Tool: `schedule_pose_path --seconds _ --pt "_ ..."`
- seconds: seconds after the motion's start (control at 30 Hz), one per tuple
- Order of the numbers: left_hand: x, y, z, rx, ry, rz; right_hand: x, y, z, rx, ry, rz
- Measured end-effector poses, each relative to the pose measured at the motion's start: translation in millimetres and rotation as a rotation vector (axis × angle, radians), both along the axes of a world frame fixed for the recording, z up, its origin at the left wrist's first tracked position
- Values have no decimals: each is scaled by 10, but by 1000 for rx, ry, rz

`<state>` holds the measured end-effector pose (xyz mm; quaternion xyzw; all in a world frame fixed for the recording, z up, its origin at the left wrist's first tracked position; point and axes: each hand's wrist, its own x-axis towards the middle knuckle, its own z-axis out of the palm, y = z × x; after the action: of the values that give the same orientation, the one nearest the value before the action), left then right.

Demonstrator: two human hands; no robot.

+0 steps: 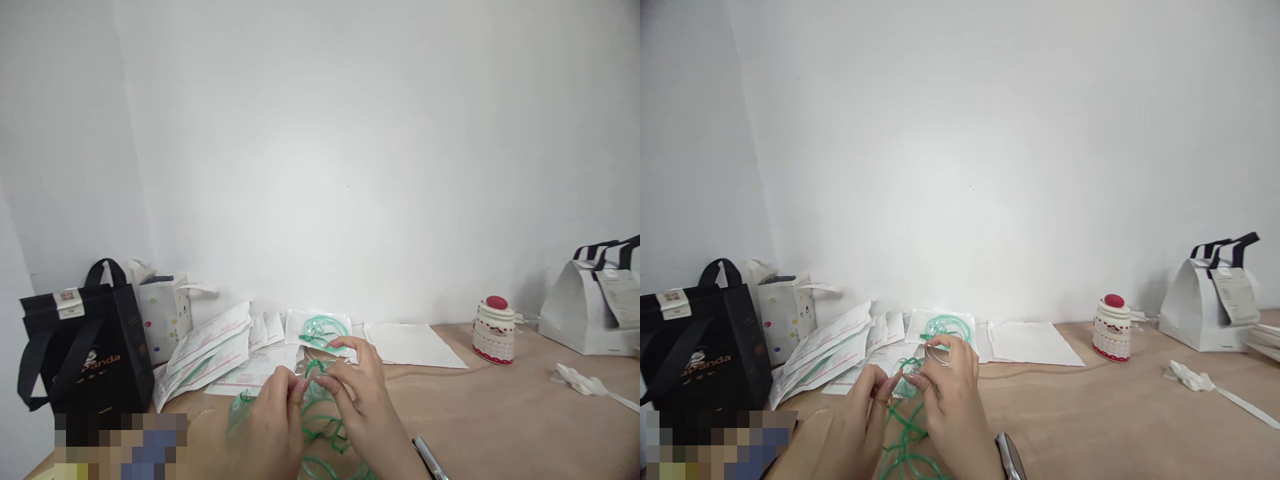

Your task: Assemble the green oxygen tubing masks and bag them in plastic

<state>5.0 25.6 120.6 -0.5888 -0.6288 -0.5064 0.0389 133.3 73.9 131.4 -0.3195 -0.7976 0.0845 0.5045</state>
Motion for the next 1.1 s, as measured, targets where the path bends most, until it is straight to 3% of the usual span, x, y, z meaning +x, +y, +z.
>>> schedule_pose_path --seconds 0.2,0.3,0.4,0.57,0.67,0.73,0.83,0.97,1.03,1.1 --pt "23 -178 152 -79 -12 12 153 84 67 52 130 -133" --pt "-2 -230 224 -142 -63 -66 166 52 74 76 198 -90" --pt "-81 -186 256 -168 -231 -204 141 -43 93 67 220 109" --pt "-257 -32 241 -163 -837 -543 145 -138 158 -33 187 330" --pt "-306 -20 218 -312 -914 -806 154 -121 173 -131 104 412" --pt "-318 -41 214 -349 -909 -854 149 -99 170 -198 83 426" --pt "-329 -66 238 -302 -911 -772 129 -64 162 -322 209 478" --pt "-351 22 242 -210 -814 -529 91 20 148 -587 402 584" --pt "-367 137 143 -192 -684 -409 70 105 110 -618 342 509" --pt "-387 268 -85 -223 -534 -321 49 218 0 -592 197 405"
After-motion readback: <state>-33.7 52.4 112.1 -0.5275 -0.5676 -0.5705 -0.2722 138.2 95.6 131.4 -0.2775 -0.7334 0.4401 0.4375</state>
